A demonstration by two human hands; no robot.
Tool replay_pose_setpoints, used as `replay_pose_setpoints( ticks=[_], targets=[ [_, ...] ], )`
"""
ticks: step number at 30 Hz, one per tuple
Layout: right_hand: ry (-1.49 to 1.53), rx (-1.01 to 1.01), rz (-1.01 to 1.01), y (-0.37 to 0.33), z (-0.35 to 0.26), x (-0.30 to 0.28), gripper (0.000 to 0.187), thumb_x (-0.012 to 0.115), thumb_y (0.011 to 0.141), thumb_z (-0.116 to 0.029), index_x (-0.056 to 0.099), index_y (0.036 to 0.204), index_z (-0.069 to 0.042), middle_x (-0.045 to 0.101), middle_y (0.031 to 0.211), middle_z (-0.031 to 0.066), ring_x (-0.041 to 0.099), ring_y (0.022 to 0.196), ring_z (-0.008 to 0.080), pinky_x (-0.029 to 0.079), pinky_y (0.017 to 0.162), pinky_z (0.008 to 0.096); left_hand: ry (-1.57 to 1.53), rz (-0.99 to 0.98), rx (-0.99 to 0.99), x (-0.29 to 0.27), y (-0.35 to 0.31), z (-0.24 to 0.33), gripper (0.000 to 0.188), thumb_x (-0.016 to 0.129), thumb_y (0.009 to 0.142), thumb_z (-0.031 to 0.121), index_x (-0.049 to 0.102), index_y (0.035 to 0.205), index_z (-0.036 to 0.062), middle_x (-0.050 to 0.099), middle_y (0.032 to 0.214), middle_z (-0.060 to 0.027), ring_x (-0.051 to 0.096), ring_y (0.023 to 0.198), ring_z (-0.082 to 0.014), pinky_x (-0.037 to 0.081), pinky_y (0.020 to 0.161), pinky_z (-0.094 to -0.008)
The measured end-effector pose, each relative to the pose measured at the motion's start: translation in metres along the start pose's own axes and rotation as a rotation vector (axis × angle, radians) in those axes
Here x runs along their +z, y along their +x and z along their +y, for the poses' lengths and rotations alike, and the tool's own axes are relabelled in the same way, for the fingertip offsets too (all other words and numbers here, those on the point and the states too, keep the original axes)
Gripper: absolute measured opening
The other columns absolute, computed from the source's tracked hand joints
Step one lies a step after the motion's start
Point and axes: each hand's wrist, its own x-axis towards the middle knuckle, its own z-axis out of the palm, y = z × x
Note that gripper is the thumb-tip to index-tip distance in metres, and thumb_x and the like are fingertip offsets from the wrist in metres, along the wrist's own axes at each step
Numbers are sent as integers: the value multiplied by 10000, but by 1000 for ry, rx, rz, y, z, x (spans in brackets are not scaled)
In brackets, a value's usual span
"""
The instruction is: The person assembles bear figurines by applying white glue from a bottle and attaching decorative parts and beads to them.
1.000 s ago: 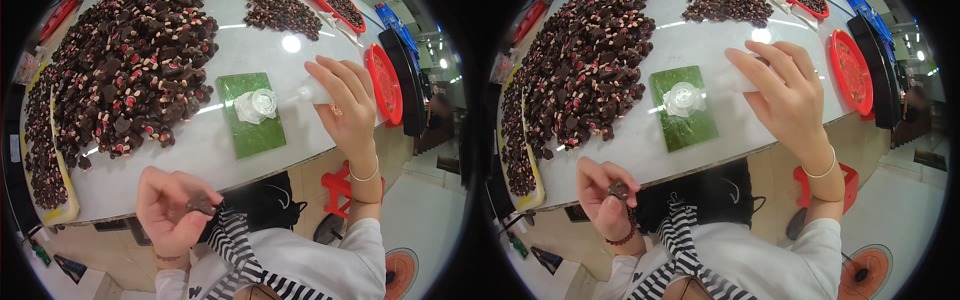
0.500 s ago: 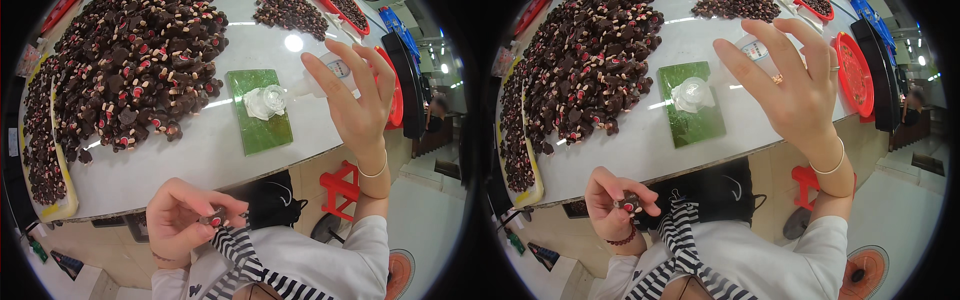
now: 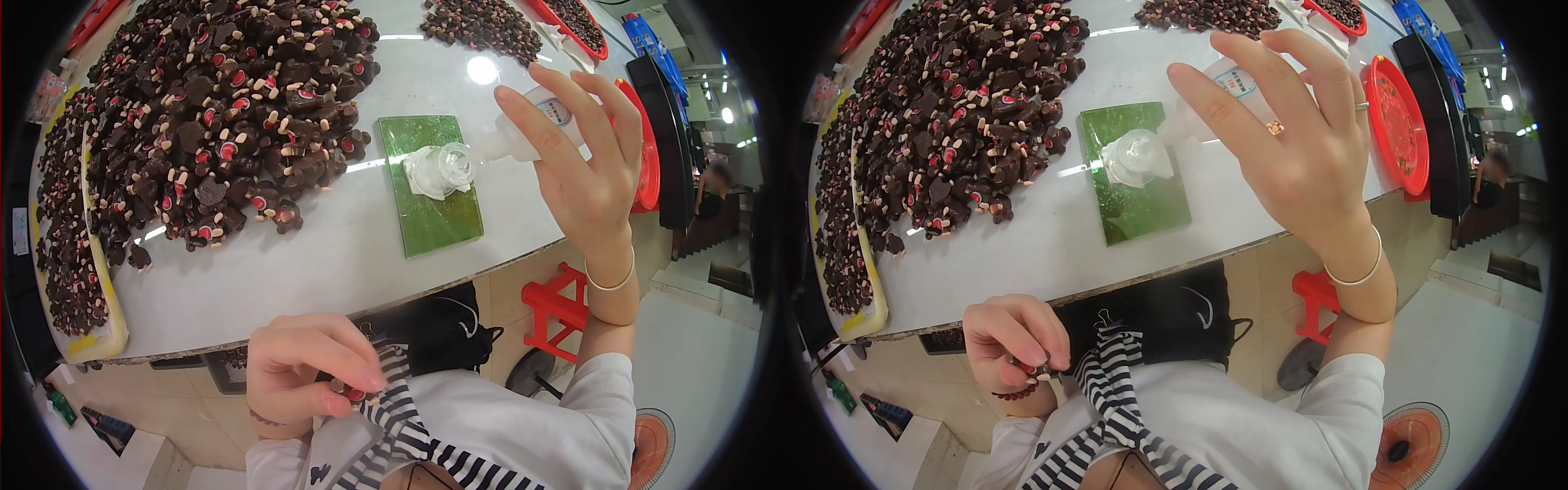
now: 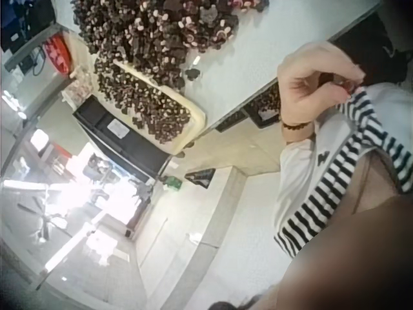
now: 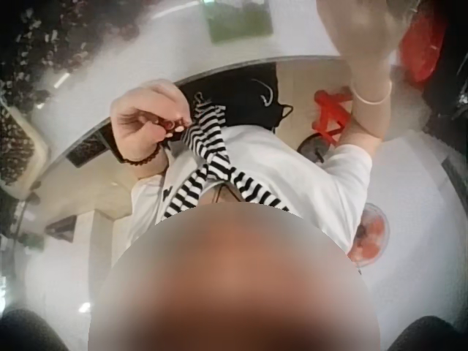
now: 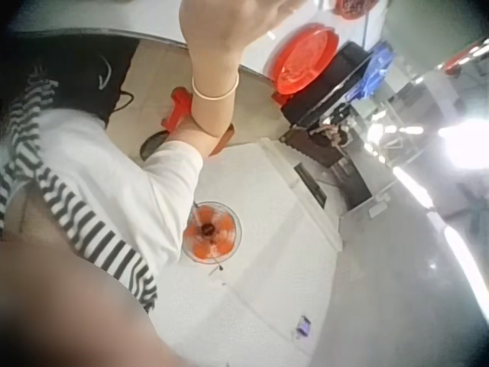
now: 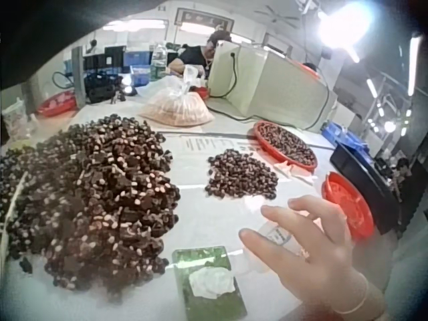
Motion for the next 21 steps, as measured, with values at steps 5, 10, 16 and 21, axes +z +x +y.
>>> replay_pose_setpoints(
  ticks=[5,10,16,21],
  targets=[
    [34,4,15,-4,8,3,533,650,525,70,711,1004,-155,637,1068,19,534,966,245,461,776,324,-118,100,-137,6,-6,4,283,774,678,120,656,820,-95,655,726,-175,605,568,-193,455,501,-261],
    [457,300,-29,-22,45,13,377,684,650,-2,677,1019,-81,643,959,60,576,865,199,461,726,258,-142,101,-103,4,-5,1,238,753,680,54,649,830,-99,657,745,-179,607,571,-205,460,505,-268],
    [856,1010,4,-98,136,50,299,699,778,-94,626,1039,31,655,922,50,585,808,63,448,726,208,-167,62,-117,9,-2,-4,225,734,681,25,645,845,-100,658,784,-188,608,589,-206,461,515,-271],
    [982,1163,65,-100,121,52,319,695,783,-92,600,1051,53,643,955,73,582,843,80,451,720,210,-135,43,-151,11,2,-7,218,730,682,22,647,843,-98,657,776,-185,606,590,-203,463,520,-271]
  ],
)
